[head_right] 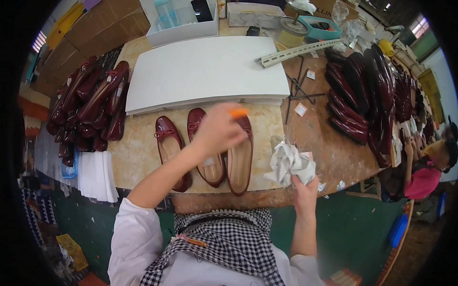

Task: The person wipes the exterior of maroon patent leather flats with a white cloth. They then stuff paper into the shoes to maintain their shape and place them on the table. The person repeats this process for multiple pairs of shoes.

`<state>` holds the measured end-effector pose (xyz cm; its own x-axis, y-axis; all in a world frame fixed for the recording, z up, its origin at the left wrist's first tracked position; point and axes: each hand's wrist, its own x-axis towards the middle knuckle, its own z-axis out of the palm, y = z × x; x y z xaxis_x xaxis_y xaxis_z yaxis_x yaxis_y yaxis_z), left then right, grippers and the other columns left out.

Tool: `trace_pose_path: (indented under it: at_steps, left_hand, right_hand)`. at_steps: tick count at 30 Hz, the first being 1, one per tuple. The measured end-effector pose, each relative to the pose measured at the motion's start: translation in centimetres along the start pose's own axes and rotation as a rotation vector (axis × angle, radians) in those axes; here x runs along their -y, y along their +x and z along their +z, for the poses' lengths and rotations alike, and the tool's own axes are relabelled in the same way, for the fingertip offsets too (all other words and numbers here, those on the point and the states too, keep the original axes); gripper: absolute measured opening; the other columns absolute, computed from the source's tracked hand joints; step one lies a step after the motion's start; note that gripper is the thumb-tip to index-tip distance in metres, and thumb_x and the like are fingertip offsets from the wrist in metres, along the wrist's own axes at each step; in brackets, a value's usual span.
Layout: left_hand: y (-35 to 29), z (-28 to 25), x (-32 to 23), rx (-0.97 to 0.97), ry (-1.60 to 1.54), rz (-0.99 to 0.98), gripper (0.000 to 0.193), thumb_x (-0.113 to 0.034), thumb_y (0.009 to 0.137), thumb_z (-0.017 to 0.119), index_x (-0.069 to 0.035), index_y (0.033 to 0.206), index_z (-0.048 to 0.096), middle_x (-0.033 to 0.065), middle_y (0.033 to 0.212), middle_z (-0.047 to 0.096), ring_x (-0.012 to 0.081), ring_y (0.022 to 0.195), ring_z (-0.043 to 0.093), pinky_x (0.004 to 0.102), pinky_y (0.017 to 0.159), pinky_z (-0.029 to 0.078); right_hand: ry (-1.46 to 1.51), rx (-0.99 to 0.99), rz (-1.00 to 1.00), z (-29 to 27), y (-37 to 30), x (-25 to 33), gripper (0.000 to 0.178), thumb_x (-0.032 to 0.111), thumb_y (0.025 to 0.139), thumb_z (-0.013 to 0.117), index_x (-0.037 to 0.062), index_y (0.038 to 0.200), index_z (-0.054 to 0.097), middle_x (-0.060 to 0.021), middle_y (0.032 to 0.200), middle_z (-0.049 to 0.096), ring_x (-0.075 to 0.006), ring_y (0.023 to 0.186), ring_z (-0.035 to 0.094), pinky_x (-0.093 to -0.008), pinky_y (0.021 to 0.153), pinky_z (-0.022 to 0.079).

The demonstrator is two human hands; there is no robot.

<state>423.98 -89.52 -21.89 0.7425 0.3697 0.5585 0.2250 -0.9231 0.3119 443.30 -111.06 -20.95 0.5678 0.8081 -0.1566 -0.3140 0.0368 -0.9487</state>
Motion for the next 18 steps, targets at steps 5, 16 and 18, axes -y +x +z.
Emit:
trace_pose_path:
  at_steps: [5, 16, 18]
  left_hand:
    - [-1.0, -1.6, 1.6, -0.201, 0.453, -0.435, 0.027, -0.023, 0.076, 0.070, -0.003, 0.095, 0.067, 0.0168, 0.114, 0.059, 0.0335, 0.105, 0.054, 0.0448, 0.089, 0.043]
    - [-6.4, 4.1, -12.7, 0.464, -0.035, -0.143, 0.021, -0.026, 0.075, 0.068, -0.006, 0.068, 0.066, 0.0062, 0.066, 0.061, 0.0201, 0.070, 0.061, 0.0329, 0.072, 0.044]
    - [-7.0, 4.7, -12.2, 0.456, -0.011, -0.173, 0.020, -0.025, 0.075, 0.068, -0.006, 0.069, 0.066, 0.0058, 0.066, 0.061, 0.0195, 0.071, 0.061, 0.0328, 0.072, 0.044]
  right_hand:
    - [-0.185, 0.101, 0.166, 2.1, 1.6, -1.2, 0.039, -0.002, 0.080, 0.062, -0.0045, 0.119, 0.057, -0.0111, 0.116, 0.064, -0.0209, 0.105, 0.062, -0.0316, 0.090, 0.047]
    - [-1.701, 0.442, -0.831, 12.1, 8.2, -8.2, 0.030, 0.004, 0.071, 0.062, 0.0035, 0.101, 0.064, -0.0109, 0.092, 0.054, -0.0276, 0.083, 0.060, -0.0374, 0.068, 0.049]
    - [-1.280, 0.502, -0.768, 10.4, 7.5, -6.9, 0.026, 0.005, 0.070, 0.065, 0.0021, 0.095, 0.063, -0.0143, 0.091, 0.053, -0.0314, 0.086, 0.058, -0.0401, 0.072, 0.048]
